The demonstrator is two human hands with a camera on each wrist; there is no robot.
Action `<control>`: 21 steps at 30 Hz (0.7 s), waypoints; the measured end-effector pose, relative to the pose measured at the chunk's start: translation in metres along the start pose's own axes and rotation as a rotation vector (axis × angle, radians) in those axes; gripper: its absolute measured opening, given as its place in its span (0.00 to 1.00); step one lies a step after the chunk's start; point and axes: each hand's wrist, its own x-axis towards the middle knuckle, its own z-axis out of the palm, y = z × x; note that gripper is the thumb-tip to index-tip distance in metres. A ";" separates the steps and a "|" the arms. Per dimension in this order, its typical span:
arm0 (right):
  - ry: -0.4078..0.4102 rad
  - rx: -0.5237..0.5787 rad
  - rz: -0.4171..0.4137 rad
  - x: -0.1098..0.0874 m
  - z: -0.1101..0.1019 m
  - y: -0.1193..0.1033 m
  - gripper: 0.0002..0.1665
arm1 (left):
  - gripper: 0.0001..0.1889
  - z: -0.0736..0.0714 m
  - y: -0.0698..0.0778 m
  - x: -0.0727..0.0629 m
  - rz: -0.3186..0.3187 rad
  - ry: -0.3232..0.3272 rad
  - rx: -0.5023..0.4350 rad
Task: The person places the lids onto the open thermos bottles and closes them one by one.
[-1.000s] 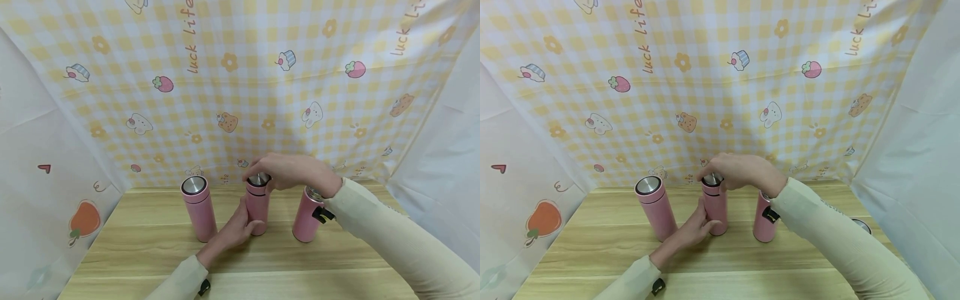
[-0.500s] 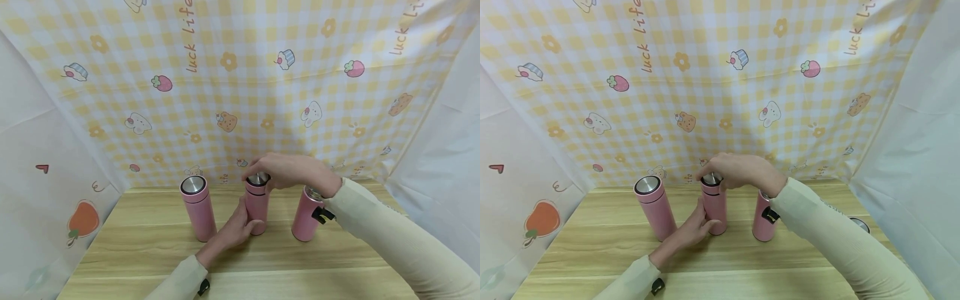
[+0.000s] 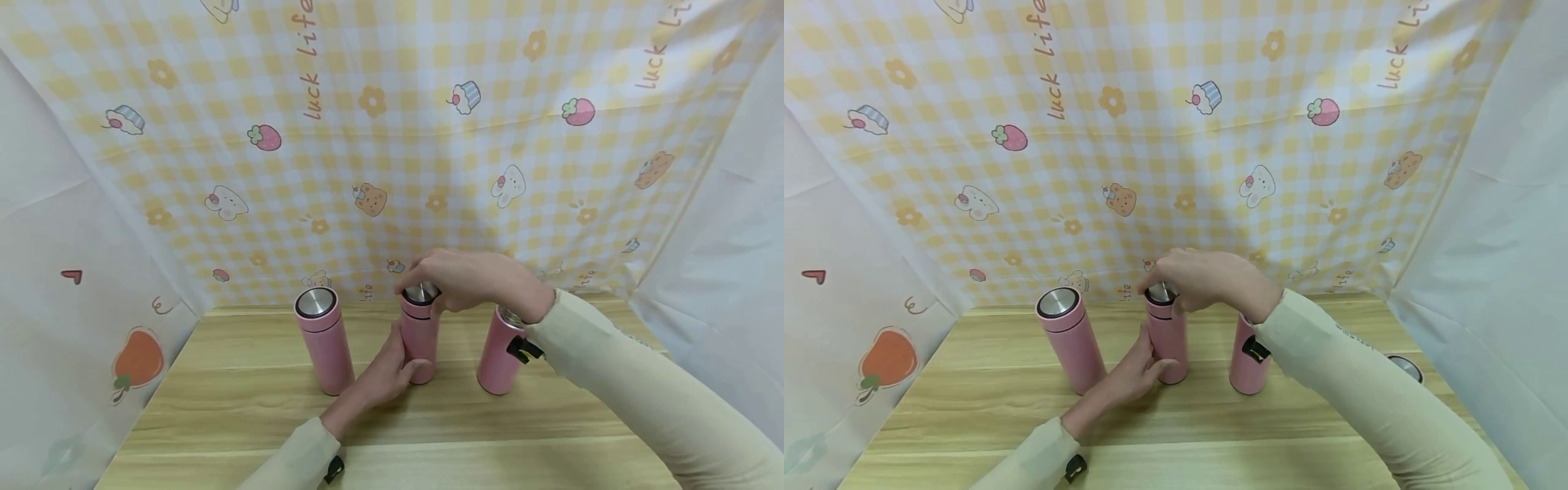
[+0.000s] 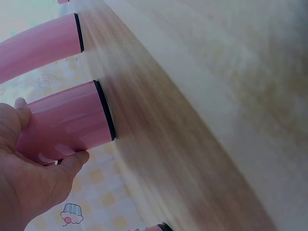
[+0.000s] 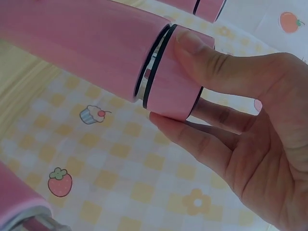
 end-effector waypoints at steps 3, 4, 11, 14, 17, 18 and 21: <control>-0.002 0.006 0.004 0.001 0.000 0.000 0.38 | 0.40 0.000 0.000 0.000 -0.010 -0.002 -0.011; -0.002 0.008 0.006 0.001 0.000 0.000 0.38 | 0.39 0.000 0.000 0.000 -0.011 -0.003 -0.015; 0.015 -0.003 0.024 0.002 0.003 -0.003 0.32 | 0.38 0.000 0.000 0.001 0.003 -0.005 -0.017; 0.014 -0.013 0.038 0.003 0.005 -0.005 0.29 | 0.39 0.000 -0.001 0.002 0.014 -0.009 -0.013; -0.007 -0.004 0.052 0.003 0.006 -0.005 0.30 | 0.39 0.001 -0.001 0.002 0.020 -0.013 -0.018; -0.015 -0.005 0.051 0.003 0.005 -0.005 0.31 | 0.39 0.001 -0.001 0.002 0.022 -0.011 -0.020; -0.035 -0.011 0.043 0.004 0.005 -0.005 0.30 | 0.38 0.001 -0.001 0.002 0.032 -0.002 -0.025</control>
